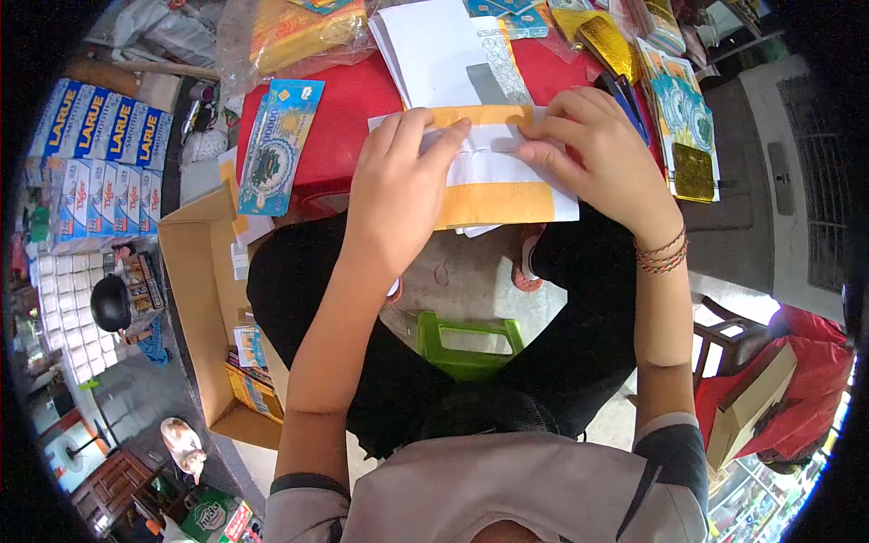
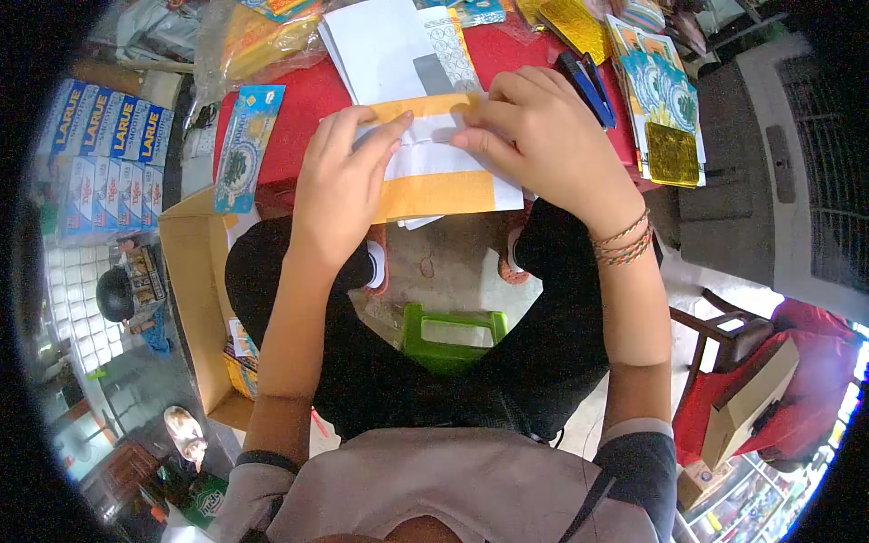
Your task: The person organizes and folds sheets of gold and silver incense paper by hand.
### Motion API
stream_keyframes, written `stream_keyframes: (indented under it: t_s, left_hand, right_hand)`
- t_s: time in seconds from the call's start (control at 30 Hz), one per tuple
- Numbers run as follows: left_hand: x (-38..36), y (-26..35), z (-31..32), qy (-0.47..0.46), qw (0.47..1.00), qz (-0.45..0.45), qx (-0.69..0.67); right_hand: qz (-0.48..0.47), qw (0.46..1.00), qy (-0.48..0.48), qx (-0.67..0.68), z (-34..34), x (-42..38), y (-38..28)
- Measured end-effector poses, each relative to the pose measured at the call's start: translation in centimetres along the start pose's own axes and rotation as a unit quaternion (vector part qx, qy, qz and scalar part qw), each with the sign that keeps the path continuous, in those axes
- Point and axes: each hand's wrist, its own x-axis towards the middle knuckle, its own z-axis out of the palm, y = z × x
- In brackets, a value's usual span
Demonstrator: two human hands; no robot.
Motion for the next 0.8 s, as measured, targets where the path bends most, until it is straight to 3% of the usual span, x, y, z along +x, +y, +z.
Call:
stream_keyframes:
  t_s: [0.13, 0.27, 0.37, 0.5, 0.8]
  left_hand:
    - [-0.1, 0.0, 0.4, 0.021, 0.999, 0.025, -0.018]
    - [-0.2, -0.1, 0.4, 0.018, 0.999, 0.017, -0.031]
    - [-0.2, 0.8, 0.4, 0.020, 0.999, -0.003, -0.027]
    - [-0.1, 2.1, 0.9, 0.016, 0.999, -0.044, 0.003]
    - [0.0, 1.5, 1.4, 0.062, 0.997, -0.036, -0.003]
  right_hand:
    - [-0.011, 0.999, 0.041, -0.001, 1.2, 0.5, -1.1]
    - [0.031, 0.998, 0.029, 0.037, 1.6, 0.6, -1.5]
    - [0.012, 0.999, -0.017, 0.034, 1.2, 0.7, -1.7]
    - [0.000, 0.999, -0.004, 0.049, 1.3, 0.9, -2.0]
    - [-0.005, 0.992, -0.014, 0.121, 2.0, 1.3, -2.0]
